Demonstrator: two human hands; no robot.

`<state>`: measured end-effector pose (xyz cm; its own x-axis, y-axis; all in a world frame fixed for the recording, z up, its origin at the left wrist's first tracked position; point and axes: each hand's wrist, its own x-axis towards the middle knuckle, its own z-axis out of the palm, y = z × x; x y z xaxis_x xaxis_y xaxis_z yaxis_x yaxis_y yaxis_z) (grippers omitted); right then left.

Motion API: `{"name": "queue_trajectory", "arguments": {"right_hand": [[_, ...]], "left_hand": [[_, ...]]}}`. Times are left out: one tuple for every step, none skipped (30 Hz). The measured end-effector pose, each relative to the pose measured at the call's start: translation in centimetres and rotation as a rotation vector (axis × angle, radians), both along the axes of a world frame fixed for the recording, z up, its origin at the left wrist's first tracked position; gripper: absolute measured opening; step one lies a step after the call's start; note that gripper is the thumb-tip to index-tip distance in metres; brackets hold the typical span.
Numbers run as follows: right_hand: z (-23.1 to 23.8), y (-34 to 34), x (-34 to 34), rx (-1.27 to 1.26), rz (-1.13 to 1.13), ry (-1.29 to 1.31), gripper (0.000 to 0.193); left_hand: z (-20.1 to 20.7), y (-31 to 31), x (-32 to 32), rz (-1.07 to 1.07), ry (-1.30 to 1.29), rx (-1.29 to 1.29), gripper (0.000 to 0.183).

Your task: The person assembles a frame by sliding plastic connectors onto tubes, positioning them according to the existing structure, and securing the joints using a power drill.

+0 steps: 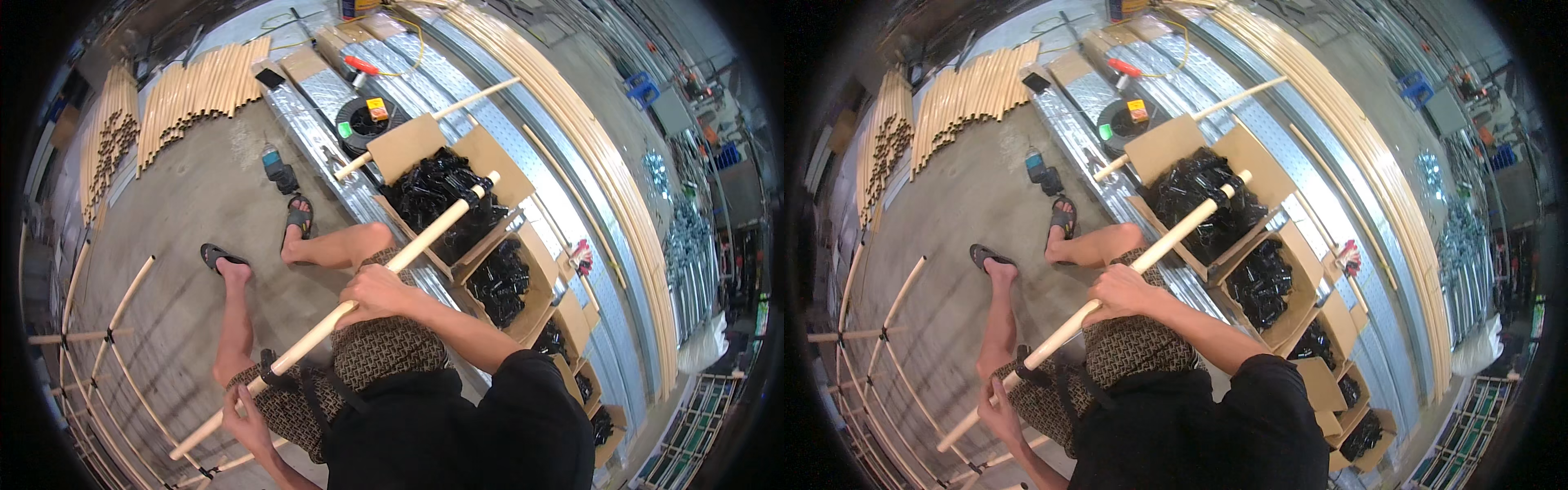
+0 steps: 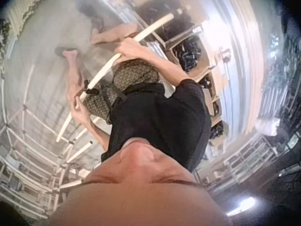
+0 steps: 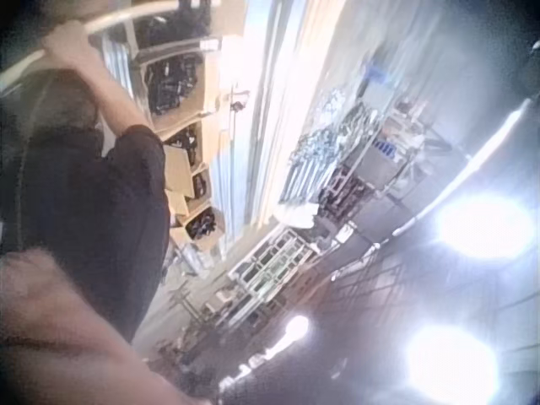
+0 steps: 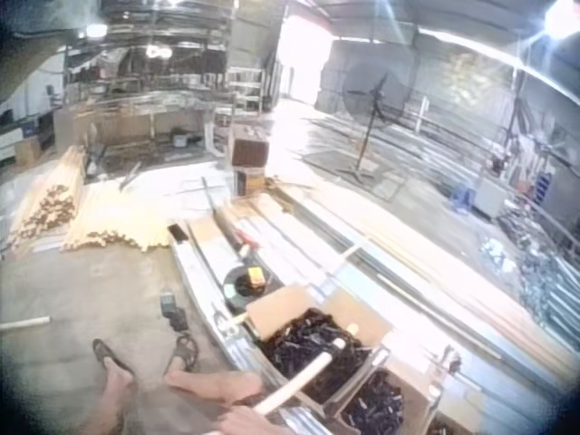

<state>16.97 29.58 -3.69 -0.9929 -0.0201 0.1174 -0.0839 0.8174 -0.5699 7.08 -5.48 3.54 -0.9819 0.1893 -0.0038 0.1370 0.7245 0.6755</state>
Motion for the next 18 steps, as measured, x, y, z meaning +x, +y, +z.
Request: {"name": "queue_trajectory", "arguments": {"right_hand": [[0.8,-0.2,0.1,0.041,0.012,-0.148,0.049],[0.5,-0.5,0.2,0.069,0.020,-0.128,0.049],[0.1,-1.0,0.3,0.100,0.027,-0.112,0.048],[-0.3,-1.2,0.4,0.130,0.028,-0.099,0.048],[1.5,-1.4,0.4,0.100,0.018,-0.179,0.040],[1.5,-1.1,0.8,-0.004,-0.026,-0.030,0.036],[1.5,-0.8,1.2,-0.108,-0.075,0.114,0.033],[1.6,-0.4,1.7,-0.210,-0.124,0.260,0.030],[2.2,0.2,3.1,-0.348,-0.192,0.323,0.022],[2.5,1.1,5.1,-0.492,-0.348,0.313,0.019],[2.8,2.1,7.5,-0.635,-0.503,0.300,0.016],[1.6,3.4,10.3,-0.678,-0.751,0.302,0.013],[0.2,5.2,13.4,-0.651,-0.995,0.283,0.011],[-1.8,6.8,15.8,-0.878,-1.275,0.396,0.014],[-3.7,8.9,18.3,-0.779,-1.436,0.475,0.022],[-7.9,11.8,17.5,-0.813,-1.443,0.500,0.026],[-11.5,13.0,23.9,-0.857,-1.684,0.493,0.026],[-15.6,14.7,25.6,-0.920,-1.773,0.342,0.022]], "left_hand": [[-0.9,0.0,-0.7,-0.067,-0.052,0.064,0.028],[-2.6,0.0,-1.7,-0.134,-0.104,0.131,0.029],[-4.5,0.4,-1.9,-0.170,-0.139,0.148,0.030],[-6.6,0.6,-2.1,-0.211,-0.176,0.164,0.031],[-8.2,0.9,-1.7,-0.240,-0.211,0.184,0.033],[-9.5,1.0,-1.2,-0.258,-0.109,-0.064,0.036],[-9.6,1.4,-1.2,-0.248,-0.123,-0.100,0.038],[-9.7,1.8,-1.2,-0.239,-0.137,-0.137,0.040],[-9.5,2.0,-1.1,-0.252,-0.143,-0.131,0.040],[-8.8,2.3,-0.8,-0.257,-0.147,-0.122,0.041],[-8.4,2.7,-0.6,-0.259,-0.151,-0.113,0.042],[-8.5,2.8,-0.4,-0.277,-0.134,-0.103,0.042],[-8.7,2.6,-0.4,-0.292,-0.117,-0.094,0.042],[-9.0,2.5,-0.5,-0.311,-0.097,-0.085,0.042],[-9.3,2.4,-0.7,-0.315,-0.104,-0.120,0.042],[-8.2,-0.1,1.1,-0.191,-0.092,-0.167,0.042],[-9.7,1.9,-0.8,-0.293,-0.116,-0.186,0.041],[-9.5,1.2,-0.1,-0.270,-0.101,-0.150,0.041]]}}
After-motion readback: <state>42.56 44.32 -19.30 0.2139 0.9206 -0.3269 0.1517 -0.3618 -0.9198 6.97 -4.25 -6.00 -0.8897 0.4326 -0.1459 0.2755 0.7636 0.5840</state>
